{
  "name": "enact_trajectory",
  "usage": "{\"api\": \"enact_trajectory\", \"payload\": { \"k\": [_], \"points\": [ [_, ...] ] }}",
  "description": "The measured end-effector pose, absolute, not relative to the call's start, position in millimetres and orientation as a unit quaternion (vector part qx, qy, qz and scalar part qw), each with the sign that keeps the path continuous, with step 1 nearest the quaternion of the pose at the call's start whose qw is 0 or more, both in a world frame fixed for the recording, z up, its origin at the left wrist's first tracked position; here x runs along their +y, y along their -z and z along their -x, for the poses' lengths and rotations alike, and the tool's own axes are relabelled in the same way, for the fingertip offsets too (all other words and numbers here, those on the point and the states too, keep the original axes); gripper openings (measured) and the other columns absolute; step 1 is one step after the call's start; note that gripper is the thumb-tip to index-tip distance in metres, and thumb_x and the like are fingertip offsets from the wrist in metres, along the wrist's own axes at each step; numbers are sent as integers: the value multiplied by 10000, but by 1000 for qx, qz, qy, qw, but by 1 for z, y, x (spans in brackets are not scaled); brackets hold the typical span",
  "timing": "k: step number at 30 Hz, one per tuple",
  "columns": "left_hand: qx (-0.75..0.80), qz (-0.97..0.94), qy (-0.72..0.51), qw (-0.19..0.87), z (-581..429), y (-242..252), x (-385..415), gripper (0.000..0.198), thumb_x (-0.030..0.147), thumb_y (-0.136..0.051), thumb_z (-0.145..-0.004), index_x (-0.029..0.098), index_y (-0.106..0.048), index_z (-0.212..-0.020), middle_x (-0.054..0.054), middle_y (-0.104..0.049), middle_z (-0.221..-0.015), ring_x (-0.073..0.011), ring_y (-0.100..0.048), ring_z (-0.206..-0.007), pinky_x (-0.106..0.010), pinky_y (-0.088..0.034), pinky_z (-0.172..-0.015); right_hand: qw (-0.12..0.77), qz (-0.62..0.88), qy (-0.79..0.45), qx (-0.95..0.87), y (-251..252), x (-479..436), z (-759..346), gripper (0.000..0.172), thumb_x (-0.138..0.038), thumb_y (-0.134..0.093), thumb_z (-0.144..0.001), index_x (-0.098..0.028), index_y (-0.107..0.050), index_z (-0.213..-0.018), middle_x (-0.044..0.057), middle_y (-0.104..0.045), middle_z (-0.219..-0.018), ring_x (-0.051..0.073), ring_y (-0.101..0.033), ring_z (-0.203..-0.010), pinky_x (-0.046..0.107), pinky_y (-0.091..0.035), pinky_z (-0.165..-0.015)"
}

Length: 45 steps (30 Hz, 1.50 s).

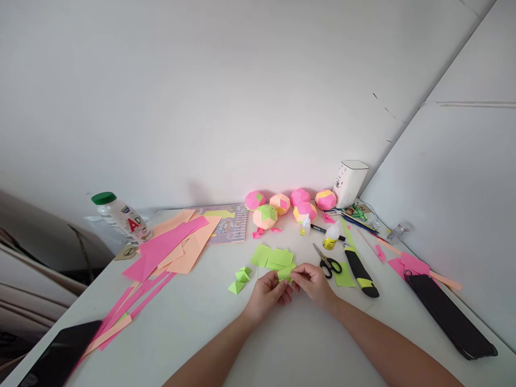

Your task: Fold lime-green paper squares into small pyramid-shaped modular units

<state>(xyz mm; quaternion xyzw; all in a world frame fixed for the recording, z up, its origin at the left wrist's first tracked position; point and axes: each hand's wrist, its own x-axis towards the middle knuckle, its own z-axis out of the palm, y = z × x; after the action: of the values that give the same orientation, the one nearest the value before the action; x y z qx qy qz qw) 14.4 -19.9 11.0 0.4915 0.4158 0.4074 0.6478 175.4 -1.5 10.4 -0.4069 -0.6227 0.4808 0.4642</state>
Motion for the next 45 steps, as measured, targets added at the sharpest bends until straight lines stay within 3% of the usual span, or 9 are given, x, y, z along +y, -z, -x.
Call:
{"api": "enact_trajectory", "payload": {
  "k": [11,33,37,39,42,45],
  "points": [
    [425,-491,-412,640,-17,-15,-21,336,501,-587,-729,183,-482,-699,-12,-640,-635,-129,-587,-498,-228,-428,-468,469,407,-471,-627,-12,-5,-173,201,-341,-574,-802,-166,-569,-703,-13,-582,-523,120,-538,-459,242,-466,-471],
    [400,-486,-416,657,-14,-16,-20,295,456,-608,-731,174,-521,-738,-28,-663,-681,-131,-598,-531,-222,-415,-470,480,396,-472,-625,-10,-7,-172,178,-318,-571,-807,-173,-541,-709,-16,-568,-523,116,-528,-447,245,-443,-465],
    [390,-463,-432,668,-13,-14,-18,298,440,-625,-724,164,-512,-734,-23,-648,-654,-130,-596,-517,-221,-414,-455,492,380,-503,-601,-6,-5,-172,176,-335,-596,-792,-184,-510,-820,-31,-543,-587,109,-520,-499,233,-437,-487],
    [384,-454,-440,673,-12,-14,-17,297,432,-629,-724,157,-520,-759,-23,-645,-664,-130,-601,-525,-220,-418,-456,495,372,-531,-578,-5,-3,-172,261,-348,-623,-771,-195,-485,-932,-20,-550,-687,111,-532,-566,224,-440,-503],
    [380,-451,-441,676,-11,-15,-16,305,431,-629,-725,149,-527,-781,-26,-642,-678,-127,-602,-530,-216,-420,-457,449,366,-561,-591,-8,0,-173,283,-364,-606,-789,-169,-523,-978,11,-561,-757,113,-524,-619,220,-426,-529],
    [387,-454,-435,675,-12,-16,-17,324,443,-635,-713,145,-535,-791,-25,-638,-675,-125,-598,-521,-213,-416,-447,406,355,-564,-626,-12,0,-174,232,-368,-555,-830,-138,-584,-832,1,-548,-662,104,-494,-576,226,-399,-536]
  ]
}}
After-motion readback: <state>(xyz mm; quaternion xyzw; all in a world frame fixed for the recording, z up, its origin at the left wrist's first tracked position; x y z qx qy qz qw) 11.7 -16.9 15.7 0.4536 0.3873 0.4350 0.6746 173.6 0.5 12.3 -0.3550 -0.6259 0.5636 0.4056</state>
